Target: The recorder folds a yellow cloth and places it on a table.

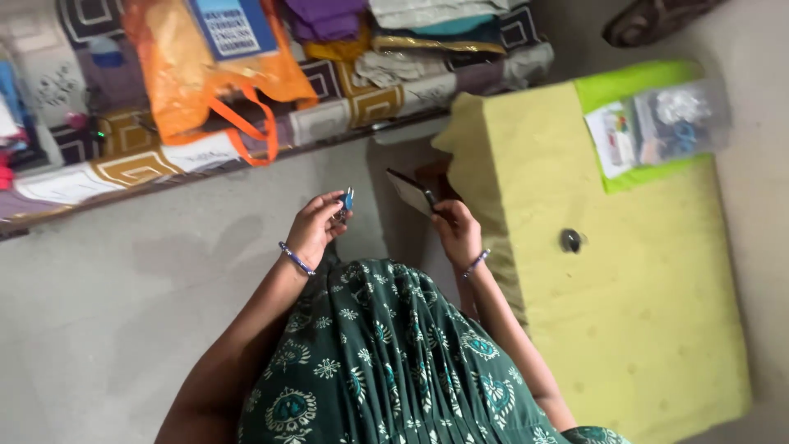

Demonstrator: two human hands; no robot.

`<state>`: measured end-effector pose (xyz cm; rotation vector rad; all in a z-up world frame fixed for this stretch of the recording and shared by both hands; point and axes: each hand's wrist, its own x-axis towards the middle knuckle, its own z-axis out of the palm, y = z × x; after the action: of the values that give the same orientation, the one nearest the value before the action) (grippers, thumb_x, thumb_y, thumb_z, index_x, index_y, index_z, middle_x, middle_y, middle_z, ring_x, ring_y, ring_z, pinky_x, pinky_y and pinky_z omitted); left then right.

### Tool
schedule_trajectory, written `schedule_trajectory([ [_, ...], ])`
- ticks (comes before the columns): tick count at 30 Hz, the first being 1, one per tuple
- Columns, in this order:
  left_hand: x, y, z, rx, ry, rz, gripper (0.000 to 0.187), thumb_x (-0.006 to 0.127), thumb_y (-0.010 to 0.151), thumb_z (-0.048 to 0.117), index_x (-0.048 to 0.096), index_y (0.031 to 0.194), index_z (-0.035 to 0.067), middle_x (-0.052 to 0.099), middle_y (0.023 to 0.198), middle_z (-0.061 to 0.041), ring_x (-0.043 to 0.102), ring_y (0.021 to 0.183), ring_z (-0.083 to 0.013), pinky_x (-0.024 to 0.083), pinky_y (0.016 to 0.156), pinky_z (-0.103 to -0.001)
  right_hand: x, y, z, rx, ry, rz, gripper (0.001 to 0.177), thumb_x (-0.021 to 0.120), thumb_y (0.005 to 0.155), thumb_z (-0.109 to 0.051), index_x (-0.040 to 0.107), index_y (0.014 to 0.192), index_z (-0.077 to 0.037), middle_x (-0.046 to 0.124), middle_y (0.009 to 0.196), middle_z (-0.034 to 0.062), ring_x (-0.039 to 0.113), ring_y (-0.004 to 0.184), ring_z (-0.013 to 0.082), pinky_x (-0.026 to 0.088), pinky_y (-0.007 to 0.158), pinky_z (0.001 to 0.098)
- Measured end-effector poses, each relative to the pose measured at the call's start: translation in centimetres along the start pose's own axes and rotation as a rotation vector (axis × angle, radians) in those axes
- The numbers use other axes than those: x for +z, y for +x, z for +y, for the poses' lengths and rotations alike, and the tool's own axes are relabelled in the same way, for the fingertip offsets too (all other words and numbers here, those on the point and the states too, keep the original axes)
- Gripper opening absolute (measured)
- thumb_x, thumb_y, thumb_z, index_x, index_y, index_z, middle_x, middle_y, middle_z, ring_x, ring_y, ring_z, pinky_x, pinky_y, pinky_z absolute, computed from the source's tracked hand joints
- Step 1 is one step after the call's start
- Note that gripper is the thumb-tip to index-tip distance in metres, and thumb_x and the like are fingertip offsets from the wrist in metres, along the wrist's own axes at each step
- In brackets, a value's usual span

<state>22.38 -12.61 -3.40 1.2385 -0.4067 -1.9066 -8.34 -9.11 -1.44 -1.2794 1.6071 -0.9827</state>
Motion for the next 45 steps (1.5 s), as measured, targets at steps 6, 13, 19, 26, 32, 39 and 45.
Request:
schedule_trajectory([
  [6, -7.0, 4.1, 5.9, -0.022, 0.035, 0.058, 0.029, 0.065, 0.096, 0.015, 0.067, 0.125, 0.012, 0.071, 0.109, -0.002, 0.068, 0.093, -0.0126, 0.052, 0.075, -0.027, 9.5, 8.7, -3.4, -0.18, -0.26, -0.096, 0.017, 0.068, 0.091, -0.001, 0.065, 0.107, -0.004, 0.067, 0.102, 0.0135, 0.072, 0.086, 0.0255, 0.059, 0.07, 0.0337],
  [13, -9.7, 8.7, 9.7, -0.065, 0.069, 0.065, 0.029, 0.064, 0.095, 0.016, 0.066, 0.124, 0.015, 0.07, 0.109, 0.001, 0.069, 0.095, -0.0116, 0.053, 0.077, -0.028, 15.3, 16.0, -1.6, -0.261, -0.363, -0.077, 0.022, 0.063, 0.085, 0.004, 0.066, 0.104, -0.007, 0.068, 0.101, 0.0164, 0.068, 0.087, 0.0373, 0.057, 0.075, 0.0433],
  [19, -9.2, 12.8, 12.8, -0.108, 0.085, 0.055, 0.028, 0.064, 0.097, 0.015, 0.067, 0.125, 0.014, 0.07, 0.11, 0.001, 0.069, 0.097, -0.0122, 0.053, 0.078, -0.029, 17.2, 23.1, -4.2, -0.311, -0.469, -0.109, 0.02, 0.061, 0.088, 0.001, 0.066, 0.105, -0.007, 0.066, 0.106, 0.018, 0.063, 0.101, 0.0427, 0.053, 0.087, 0.0483],
  [26, -7.2, 18.6, 17.9, -0.112, 0.117, 0.049, 0.028, 0.064, 0.096, 0.015, 0.067, 0.124, 0.015, 0.071, 0.109, 0.002, 0.07, 0.097, -0.0109, 0.053, 0.078, -0.027, 19.4, 29.6, 0.5, -0.502, -0.633, -0.234, 0.033, 0.064, 0.084, -0.009, 0.065, 0.117, -0.005, 0.064, 0.125, 0.0199, 0.059, 0.115, 0.0426, 0.049, 0.097, 0.0523],
  [32, -7.8, 27.3, 17.2, -0.153, 0.218, 0.064, 0.027, 0.067, 0.096, 0.014, 0.068, 0.122, 0.014, 0.071, 0.106, 0.003, 0.07, 0.088, -0.009, 0.052, 0.069, -0.024, 20.0, 28.7, 4.8, -0.092, -0.671, -0.647, 0.035, 0.064, 0.092, -0.023, 0.066, 0.124, -0.007, 0.067, 0.125, 0.0177, 0.062, 0.116, 0.0384, 0.051, 0.099, 0.0456],
  [39, -11.6, 40.2, 9.7, -0.24, 0.417, 0.133, 0.03, 0.073, 0.092, 0.015, 0.068, 0.121, 0.01, 0.072, 0.091, -0.004, 0.068, 0.072, -0.0129, 0.051, 0.054, -0.027, 16.1, 26.9, 7.8, -0.077, -0.517, -0.519, 0.03, 0.059, 0.098, -0.022, 0.066, 0.123, -0.008, 0.071, 0.122, 0.0164, 0.066, 0.114, 0.0374, 0.054, 0.097, 0.0454],
  [45, -13.4, 46.7, 7.2, -0.236, 0.762, 0.067, 0.03, 0.072, 0.09, 0.019, 0.069, 0.118, 0.009, 0.073, 0.093, -0.005, 0.07, 0.077, -0.0162, 0.052, 0.057, -0.033, 15.2, 26.9, -1.3, 0.297, -0.499, -0.244, 0.037, 0.067, 0.092, -0.021, 0.064, 0.127, -0.009, 0.067, 0.124, 0.0181, 0.064, 0.111, 0.0397, 0.053, 0.093, 0.0471],
])
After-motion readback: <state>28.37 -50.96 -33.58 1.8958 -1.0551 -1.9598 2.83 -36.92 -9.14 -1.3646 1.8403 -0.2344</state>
